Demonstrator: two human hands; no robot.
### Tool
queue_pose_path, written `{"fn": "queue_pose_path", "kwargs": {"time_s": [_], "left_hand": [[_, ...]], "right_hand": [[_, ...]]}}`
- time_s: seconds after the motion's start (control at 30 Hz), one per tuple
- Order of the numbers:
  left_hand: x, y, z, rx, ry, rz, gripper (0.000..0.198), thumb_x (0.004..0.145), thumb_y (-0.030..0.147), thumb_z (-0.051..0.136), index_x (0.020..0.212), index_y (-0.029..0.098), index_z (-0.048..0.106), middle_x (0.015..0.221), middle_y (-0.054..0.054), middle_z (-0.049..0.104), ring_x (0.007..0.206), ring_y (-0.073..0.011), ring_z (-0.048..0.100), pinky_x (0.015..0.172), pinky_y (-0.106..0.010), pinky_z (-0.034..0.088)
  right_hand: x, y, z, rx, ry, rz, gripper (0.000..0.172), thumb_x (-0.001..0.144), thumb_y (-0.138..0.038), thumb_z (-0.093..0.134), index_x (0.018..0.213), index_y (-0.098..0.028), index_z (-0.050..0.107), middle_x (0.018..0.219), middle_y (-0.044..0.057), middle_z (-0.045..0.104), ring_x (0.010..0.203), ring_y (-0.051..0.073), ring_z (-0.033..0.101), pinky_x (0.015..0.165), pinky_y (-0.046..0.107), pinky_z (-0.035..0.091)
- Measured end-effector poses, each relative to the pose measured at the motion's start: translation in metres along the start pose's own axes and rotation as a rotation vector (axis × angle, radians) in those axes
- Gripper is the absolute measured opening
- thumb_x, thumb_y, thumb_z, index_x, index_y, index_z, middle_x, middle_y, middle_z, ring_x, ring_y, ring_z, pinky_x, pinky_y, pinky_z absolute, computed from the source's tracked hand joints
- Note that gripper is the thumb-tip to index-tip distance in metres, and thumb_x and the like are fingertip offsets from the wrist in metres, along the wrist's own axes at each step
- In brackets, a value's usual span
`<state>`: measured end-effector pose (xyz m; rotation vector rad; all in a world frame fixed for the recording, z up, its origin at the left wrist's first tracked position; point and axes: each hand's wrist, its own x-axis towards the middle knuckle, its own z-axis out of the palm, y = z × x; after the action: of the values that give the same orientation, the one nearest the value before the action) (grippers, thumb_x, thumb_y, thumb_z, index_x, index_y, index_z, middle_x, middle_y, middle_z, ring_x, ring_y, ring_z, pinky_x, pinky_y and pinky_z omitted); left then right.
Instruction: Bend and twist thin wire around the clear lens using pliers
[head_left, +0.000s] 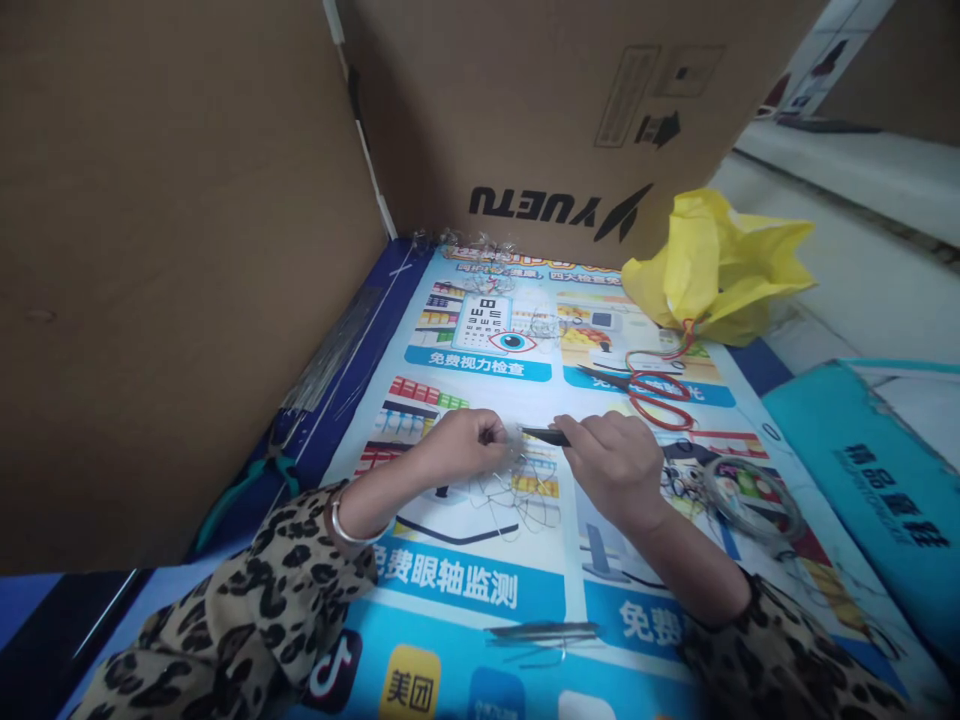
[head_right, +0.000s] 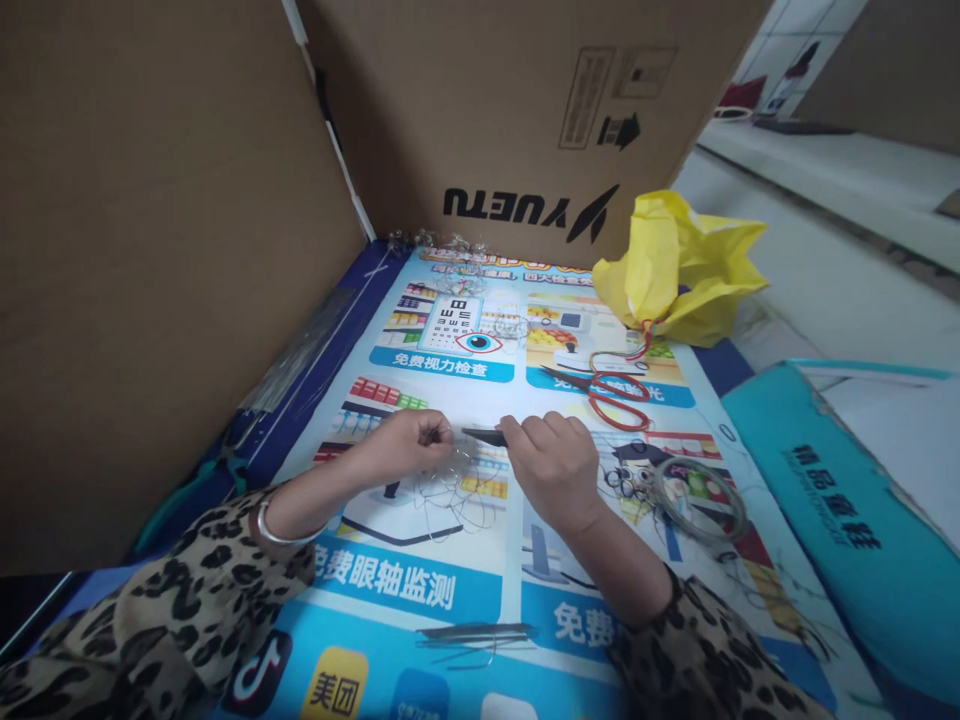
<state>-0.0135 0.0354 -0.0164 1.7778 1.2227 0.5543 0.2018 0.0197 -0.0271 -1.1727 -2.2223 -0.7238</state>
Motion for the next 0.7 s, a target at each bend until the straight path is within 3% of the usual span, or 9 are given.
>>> {"fn": "queue_pose_path", "kwargs": {"time_s": [0.27, 0.7], "left_hand": [[-0.002, 0.012, -0.001, 0.076, 0.054, -0.002, 0.005, 0.068, 0.019, 0.053, 0.066, 0.015, 0.056, 0.057, 0.003, 0.054, 0.052, -0.0079, 0.046, 0.048, -0.018, 0.033], [-0.002, 0.013, 0.003, 0.130, 0.120, 0.014, 0.006, 0.070, 0.018, 0.052, 0.064, 0.016, 0.055, 0.057, 0.004, 0.053, 0.052, -0.0079, 0.046, 0.049, -0.018, 0.033]], "right_hand": [[0.001, 0.001, 0.002, -0.037, -0.016, 0.027, 0.014, 0.083, -0.022, 0.053, 0.087, -0.019, 0.066, 0.057, 0.001, 0.052, 0.063, 0.014, 0.040, 0.061, 0.032, 0.023], [0.001, -0.004, 0.003, -0.071, -0.089, 0.049, 0.015, 0.083, -0.015, 0.050, 0.084, -0.018, 0.065, 0.059, 0.002, 0.051, 0.064, 0.015, 0.038, 0.061, 0.032, 0.022]]}}
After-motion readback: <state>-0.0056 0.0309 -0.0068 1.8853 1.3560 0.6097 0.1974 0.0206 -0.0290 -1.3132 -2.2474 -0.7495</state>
